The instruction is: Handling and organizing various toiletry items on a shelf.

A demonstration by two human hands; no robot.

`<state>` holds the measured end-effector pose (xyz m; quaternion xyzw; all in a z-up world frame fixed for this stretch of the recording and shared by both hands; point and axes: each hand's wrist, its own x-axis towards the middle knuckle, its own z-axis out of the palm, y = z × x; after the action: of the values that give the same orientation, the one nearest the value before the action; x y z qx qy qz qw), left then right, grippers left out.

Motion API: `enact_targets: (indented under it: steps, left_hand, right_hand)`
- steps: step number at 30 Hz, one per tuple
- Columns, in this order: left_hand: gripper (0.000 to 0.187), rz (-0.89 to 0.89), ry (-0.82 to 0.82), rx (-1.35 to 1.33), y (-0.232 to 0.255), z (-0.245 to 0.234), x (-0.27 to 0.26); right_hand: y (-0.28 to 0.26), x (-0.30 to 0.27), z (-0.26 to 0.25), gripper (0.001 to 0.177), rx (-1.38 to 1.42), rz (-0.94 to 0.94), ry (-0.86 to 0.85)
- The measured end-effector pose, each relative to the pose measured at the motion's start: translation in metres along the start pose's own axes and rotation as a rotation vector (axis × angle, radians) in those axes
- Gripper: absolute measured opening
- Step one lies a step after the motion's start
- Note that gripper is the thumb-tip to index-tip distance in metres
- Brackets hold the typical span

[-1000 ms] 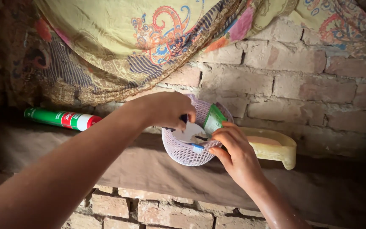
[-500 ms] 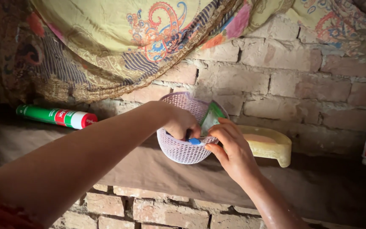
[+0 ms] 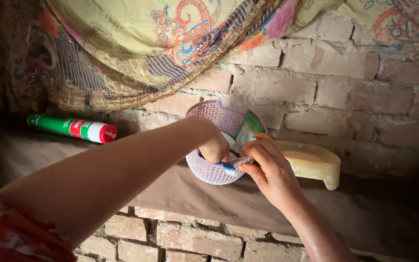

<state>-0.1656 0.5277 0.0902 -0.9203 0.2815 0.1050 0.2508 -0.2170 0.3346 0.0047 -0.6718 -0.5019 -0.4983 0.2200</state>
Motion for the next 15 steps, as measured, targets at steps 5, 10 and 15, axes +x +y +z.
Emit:
enact_targets:
  steps: [5,10,15]
  left_hand:
    - [0.030,-0.088,0.036,0.022,0.017,-0.009,-0.015]
    - [0.029,0.032,0.143,-0.023,-0.022,0.003,0.013]
    - [0.023,0.007,0.548,-0.208,-0.038,-0.001,-0.013]
  right_hand:
    - [0.005,-0.001,-0.002,0.027,0.001,0.001,-0.010]
    - [0.016,-0.004,0.000,0.029,-0.008,0.021,0.004]
    - [0.019,-0.001,0.005,0.031,0.007,0.072,-0.010]
